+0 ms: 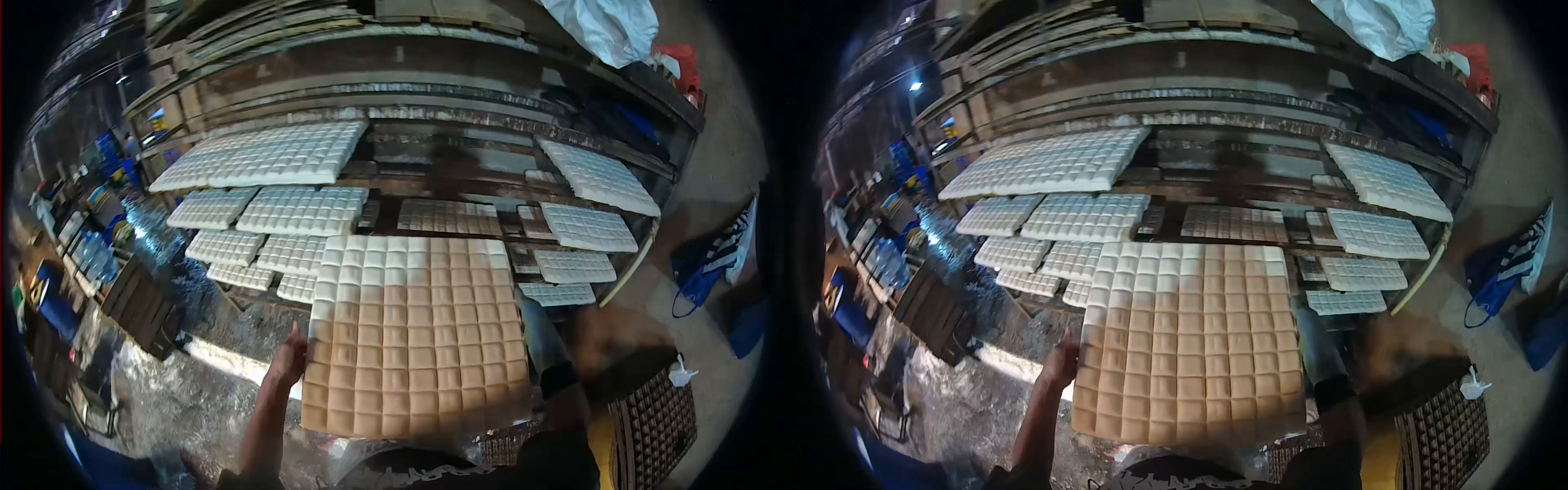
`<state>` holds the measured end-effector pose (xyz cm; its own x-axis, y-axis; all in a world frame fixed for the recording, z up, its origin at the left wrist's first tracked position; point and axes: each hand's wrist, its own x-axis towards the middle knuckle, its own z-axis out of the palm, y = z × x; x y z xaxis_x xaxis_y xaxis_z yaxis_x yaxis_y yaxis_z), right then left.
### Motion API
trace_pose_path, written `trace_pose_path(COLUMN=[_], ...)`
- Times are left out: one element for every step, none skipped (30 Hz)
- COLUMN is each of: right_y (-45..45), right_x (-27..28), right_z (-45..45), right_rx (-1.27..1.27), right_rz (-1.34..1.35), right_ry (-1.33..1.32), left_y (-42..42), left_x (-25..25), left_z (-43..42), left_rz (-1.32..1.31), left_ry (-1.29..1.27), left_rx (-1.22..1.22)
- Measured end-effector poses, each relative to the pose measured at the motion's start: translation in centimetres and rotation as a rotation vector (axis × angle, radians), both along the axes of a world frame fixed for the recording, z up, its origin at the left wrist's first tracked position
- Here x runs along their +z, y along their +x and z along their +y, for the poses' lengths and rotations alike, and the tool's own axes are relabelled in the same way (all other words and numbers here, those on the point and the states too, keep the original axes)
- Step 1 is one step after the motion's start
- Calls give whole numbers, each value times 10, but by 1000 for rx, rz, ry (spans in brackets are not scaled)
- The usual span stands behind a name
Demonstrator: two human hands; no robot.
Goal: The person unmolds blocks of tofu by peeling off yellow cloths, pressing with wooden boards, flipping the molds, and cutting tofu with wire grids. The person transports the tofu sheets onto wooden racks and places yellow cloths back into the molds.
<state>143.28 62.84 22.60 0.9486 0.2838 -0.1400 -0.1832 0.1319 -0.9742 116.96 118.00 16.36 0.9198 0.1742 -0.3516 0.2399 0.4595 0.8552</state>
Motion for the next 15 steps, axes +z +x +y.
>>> trace_pose_path(right_y=[19,41,72,89,110,134,158,188,217,246,274,302,325,345,367], right_x=[2,4,2,1,-2,-8,-13,-18,-24,-32,-35,-43,-48,-54,-56], right_z=[-3,-5,-7,-11,-16,-19,-23,-26,-29,-33,-35,-38,-40,-43,-46], right_rx=[-37,-69,-103,-127,-148,-169,-186,-194,-203,-213,-217,-225,-231,-243,-250], right_rz=[1,-1,-10,-10,-12,-12,-10,-16,-18,-16,-21,-18,-10,4,6], right_ry=[-1,-1,-6,-12,-13,-22,-31,-32,-36,-42,-42,-40,-38,-49,-51], left_y=[25,57,119,139,164,192,221,250,276,299,322,351,382,407,433], left_x=[-20,-9,10,33,36,34,32,16,14,13,17,10,-9,-16,-19], left_z=[16,15,16,3,3,4,4,10,8,4,1,8,15,14,10], left_rz=[8,27,31,48,43,71,98,117,102,117,123,160,118,56,-16], left_ry=[1,-17,-29,-55,-55,-80,-108,-69,-67,-51,-31,-11,-61,-69,-81], left_rx=[-23,-62,-111,-104,-114,-124,-130,-110,-106,-97,-84,-112,-96,-57,-19])
